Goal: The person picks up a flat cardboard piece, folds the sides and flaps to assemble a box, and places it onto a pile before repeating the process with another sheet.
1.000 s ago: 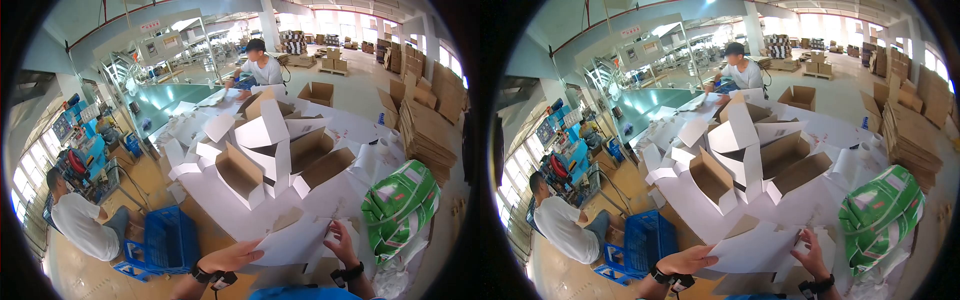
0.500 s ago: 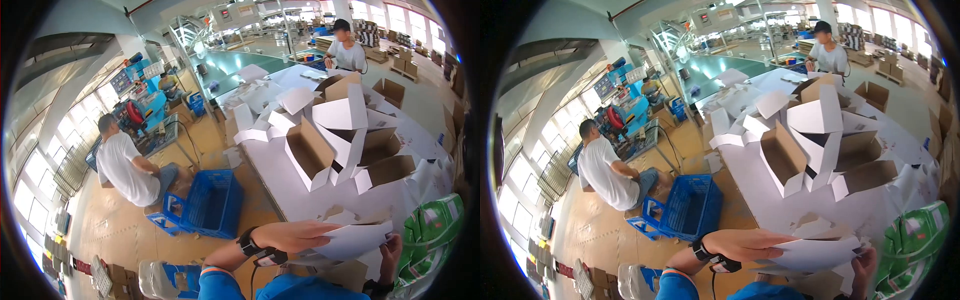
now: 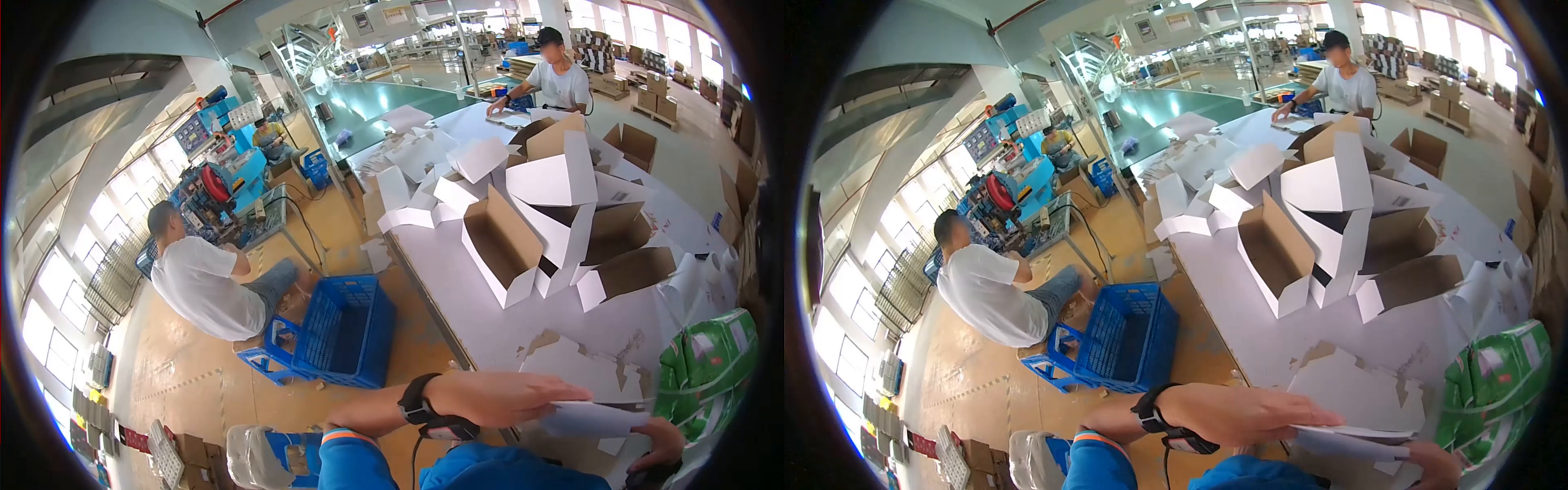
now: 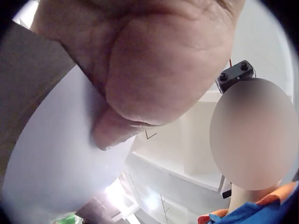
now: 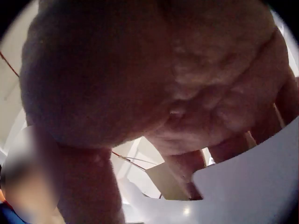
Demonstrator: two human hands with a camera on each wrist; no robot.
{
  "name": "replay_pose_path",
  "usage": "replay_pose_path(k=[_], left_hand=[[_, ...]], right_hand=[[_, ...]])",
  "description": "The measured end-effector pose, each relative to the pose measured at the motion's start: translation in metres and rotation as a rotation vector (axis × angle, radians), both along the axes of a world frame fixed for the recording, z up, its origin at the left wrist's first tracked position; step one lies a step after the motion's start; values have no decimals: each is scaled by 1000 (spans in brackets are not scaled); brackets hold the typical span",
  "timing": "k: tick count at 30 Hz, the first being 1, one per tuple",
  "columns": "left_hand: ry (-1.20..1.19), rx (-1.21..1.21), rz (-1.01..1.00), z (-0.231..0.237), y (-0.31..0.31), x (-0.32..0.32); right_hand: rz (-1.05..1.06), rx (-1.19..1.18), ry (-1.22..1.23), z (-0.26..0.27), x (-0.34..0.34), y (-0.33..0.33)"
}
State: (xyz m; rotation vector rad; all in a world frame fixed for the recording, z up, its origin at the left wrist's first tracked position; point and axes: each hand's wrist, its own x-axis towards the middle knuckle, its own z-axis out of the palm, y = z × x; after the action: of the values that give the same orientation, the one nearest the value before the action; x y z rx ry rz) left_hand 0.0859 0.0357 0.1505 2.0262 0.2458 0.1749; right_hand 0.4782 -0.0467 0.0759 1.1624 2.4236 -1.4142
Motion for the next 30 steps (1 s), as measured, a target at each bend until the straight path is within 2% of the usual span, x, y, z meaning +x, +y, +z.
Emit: replay_pose_path(k=[2,4,8,11,12,15,19,22,25,30], left_hand=[[-15,41,-67,-6,-1,7],[-66,99,-137,-23,-3,21],[152,75,-297,-24,-5,48],[125,-179,-340,-34,-2,53],[122,-284,-347,-38,0,54],[134,-504,-360,-47,8,57],[245,-563,-364,-47,12,49],[193,-341,-352,-65,4,46],[224,-94,-276,-57,-4,47],[164,76,-108,-55,4,33]], right_hand=[[11,-57,257,-6,-5,-1],[48,-77,372,-4,-11,-3],[94,-137,496,2,-25,-4],[116,-146,559,8,-24,-7],[177,62,575,6,-24,-10],[155,-32,555,9,-24,-5],[162,-86,553,12,-33,2],[182,-107,579,13,-42,2],[214,-143,669,16,-62,2],[225,-273,784,16,-93,10]])
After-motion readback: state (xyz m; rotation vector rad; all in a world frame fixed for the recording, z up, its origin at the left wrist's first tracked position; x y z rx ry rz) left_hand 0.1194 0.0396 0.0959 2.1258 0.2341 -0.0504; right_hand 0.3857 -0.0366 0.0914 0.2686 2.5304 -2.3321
